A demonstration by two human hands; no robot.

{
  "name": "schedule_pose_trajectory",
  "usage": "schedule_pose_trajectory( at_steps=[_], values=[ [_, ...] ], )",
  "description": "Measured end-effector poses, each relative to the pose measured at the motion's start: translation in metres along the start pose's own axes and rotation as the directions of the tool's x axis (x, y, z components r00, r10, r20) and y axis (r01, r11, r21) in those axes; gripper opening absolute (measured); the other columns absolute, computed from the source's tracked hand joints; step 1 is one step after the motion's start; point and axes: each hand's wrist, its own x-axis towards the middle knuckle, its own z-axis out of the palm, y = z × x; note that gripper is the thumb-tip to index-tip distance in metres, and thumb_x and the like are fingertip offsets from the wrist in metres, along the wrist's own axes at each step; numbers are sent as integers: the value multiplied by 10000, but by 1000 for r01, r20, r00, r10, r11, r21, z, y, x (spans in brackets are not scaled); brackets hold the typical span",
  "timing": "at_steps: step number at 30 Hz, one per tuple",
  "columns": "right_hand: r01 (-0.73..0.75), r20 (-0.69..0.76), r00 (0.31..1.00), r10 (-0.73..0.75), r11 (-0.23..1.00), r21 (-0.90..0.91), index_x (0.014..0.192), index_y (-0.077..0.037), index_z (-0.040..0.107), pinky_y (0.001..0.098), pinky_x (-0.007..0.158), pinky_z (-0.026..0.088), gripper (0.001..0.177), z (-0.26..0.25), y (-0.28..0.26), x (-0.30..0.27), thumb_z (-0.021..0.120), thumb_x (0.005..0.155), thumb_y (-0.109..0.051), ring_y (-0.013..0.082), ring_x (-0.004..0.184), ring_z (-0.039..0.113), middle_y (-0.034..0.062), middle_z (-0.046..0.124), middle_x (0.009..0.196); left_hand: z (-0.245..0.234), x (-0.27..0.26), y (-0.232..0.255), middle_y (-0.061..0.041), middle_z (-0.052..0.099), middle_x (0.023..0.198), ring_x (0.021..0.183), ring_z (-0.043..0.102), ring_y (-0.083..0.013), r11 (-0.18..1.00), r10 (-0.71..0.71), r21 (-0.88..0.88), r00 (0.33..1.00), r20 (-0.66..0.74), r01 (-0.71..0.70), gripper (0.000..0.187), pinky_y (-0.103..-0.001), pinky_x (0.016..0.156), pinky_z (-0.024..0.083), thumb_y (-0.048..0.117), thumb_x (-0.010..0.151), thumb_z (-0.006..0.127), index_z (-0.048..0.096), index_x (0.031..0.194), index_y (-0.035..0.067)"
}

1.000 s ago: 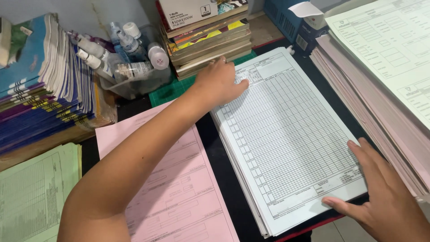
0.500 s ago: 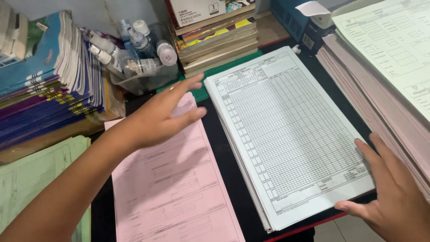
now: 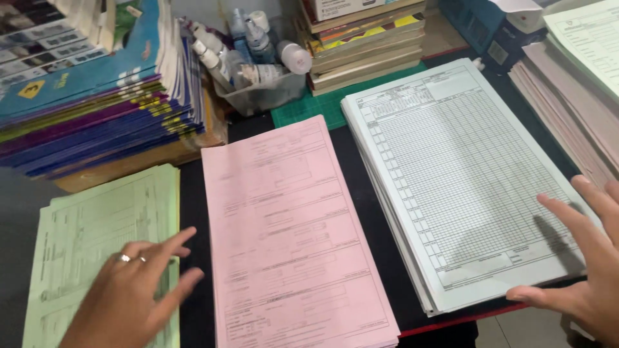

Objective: Sorting and organizing colored paper forms on a desk

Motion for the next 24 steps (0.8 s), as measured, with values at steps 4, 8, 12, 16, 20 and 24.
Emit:
schedule_pose_trajectory(
  at_steps=[4,8,12,16,20,24],
  values=[
    [266,-12,964,-266,964,-24,1101,-129,602,524,1029,442,1075,-10,-54,22,670,261,-796,409,1250,530,153,584,1249,35,-38,10,-18,394,1309,1329,218,-203,988,-148,7,953,264,152,1389,-441,1070,206,875,418,810,-25,1437,436],
    [584,65,808,-586,810,43,1287,-219,383,484,1029,331,1036,-2,-97,26,562,516,-886,299,1292,348,52,402,1350,76,-61,8,-22,487,1249,1282,315,-211,938,331,231,866,-374,-258,1239,-534,1063,115,903,523,478,147,1440,138],
    [672,133,737,-662,739,-44,1416,-199,227,520,1045,254,1238,9,-124,30,569,497,-954,334,1318,271,54,345,1357,74,-63,11,-78,424,1312,1278,308,-264,901,426,258,830,-360,-350,1346,-619,1016,105,961,521,549,122,1443,78],
    [700,171,703,-690,714,9,1424,-148,211,509,1030,255,1226,23,-125,25,545,559,-950,346,1284,307,58,476,1205,82,-62,8,-155,452,1260,1310,246,-282,902,431,146,864,-261,-406,1055,-629,1005,49,300,612,659,54,1446,68],
    [714,240,660,-712,693,95,1446,-132,168,521,1008,236,683,28,-127,23,317,894,-506,346,1246,320,84,500,1134,82,-61,8,-138,464,1256,1306,258,-275,887,459,195,844,-279,-418,1046,-625,1007,74,222,577,617,57,1446,64],
    [706,210,665,-717,695,137,1432,-127,191,512,1044,215,568,26,-124,24,301,903,-303,334,1270,312,86,517,1144,80,-60,6,-127,419,1292,1315,184,-302,897,440,130,883,-165,-422,1126,-624,989,34,200,568,681,-3,1458,101]
  ],
)
